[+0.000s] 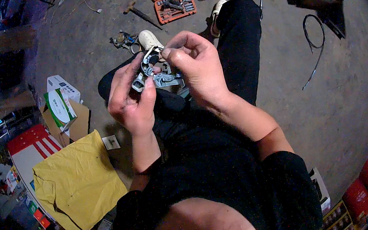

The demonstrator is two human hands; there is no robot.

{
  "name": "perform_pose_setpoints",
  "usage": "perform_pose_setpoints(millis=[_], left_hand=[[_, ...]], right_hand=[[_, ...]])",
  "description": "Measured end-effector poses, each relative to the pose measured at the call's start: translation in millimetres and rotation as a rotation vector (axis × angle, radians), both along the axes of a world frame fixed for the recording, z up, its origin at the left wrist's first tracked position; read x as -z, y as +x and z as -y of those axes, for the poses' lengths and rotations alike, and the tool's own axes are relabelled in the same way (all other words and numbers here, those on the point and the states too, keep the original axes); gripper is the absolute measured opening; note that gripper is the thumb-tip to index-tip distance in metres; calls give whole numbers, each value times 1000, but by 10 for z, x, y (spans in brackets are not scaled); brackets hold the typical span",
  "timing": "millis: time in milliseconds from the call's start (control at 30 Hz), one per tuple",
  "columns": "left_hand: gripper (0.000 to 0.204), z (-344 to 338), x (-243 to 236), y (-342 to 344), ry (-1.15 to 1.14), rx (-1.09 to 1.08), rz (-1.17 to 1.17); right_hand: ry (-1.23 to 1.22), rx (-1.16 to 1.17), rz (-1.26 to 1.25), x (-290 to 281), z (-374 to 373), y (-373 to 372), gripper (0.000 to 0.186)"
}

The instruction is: The person sits on the floor and manipulates small mechanical components, likely from a bicycle or similar device. They use pliers to adjust and bend metal tabs on a small assembly, occasionally picking up other tools from a nearby kit.

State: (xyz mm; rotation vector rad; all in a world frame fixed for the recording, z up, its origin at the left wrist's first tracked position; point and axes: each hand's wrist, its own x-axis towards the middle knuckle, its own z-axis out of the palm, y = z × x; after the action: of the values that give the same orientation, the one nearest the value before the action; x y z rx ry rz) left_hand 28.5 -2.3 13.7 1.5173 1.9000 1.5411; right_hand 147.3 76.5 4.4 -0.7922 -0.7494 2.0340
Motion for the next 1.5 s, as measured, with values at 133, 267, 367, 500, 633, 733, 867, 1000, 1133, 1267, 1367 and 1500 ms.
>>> perform_pose_setpoints(millis=[133, 267, 367, 500, 633, 733, 867, 1000, 1133, 1267, 1367, 1500], left_hand=[[35, -14, 17, 104, -2, -3, 681], [30, -19, 56, 122, 107, 44, 1015], [20, -17, 18, 146, 72, 28, 1168], [19, 2, 45, 116, 33, 25, 1260], [24, -1, 166, 64, 71, 37, 1465], [23, 6, 192, 10, 142, 92, 1862], [29, -26, 220, -43, 129, 255, 2276], [28, -38, 192, -65, 164, 253, 2266], [27, -31, 191, -100, 108, 94, 2001], [27, -52, 192, -70, 22, -25, 1759], [24, -62, 187, -50, -2, -40, 1666], [19, -74, 221, -41, 5, -43, 1593]], right_hand=[[209, 153, 125, -6, 83, -51, 8], [214, 210, 60, -52, 131, -127, 8], [249, 224, 90, 4, 115, -127, 8], [331, 250, 126, 0, 135, -145, 9], [404, 249, 197, 81, 145, -153, 10], [344, 187, 139, 192, 126, -164, 9], [107, 48, -7, 279, 92, -173, 8], [3, -65, -141, 353, 56, -222, 11], [31, -109, -56, 374, 19, -253, 16], [132, -101, 19, 293, -23, -217, 22], [359, -92, 152, 303, -46, -200, 19], [460, 16, 307, 262, -16, -254, 10]])
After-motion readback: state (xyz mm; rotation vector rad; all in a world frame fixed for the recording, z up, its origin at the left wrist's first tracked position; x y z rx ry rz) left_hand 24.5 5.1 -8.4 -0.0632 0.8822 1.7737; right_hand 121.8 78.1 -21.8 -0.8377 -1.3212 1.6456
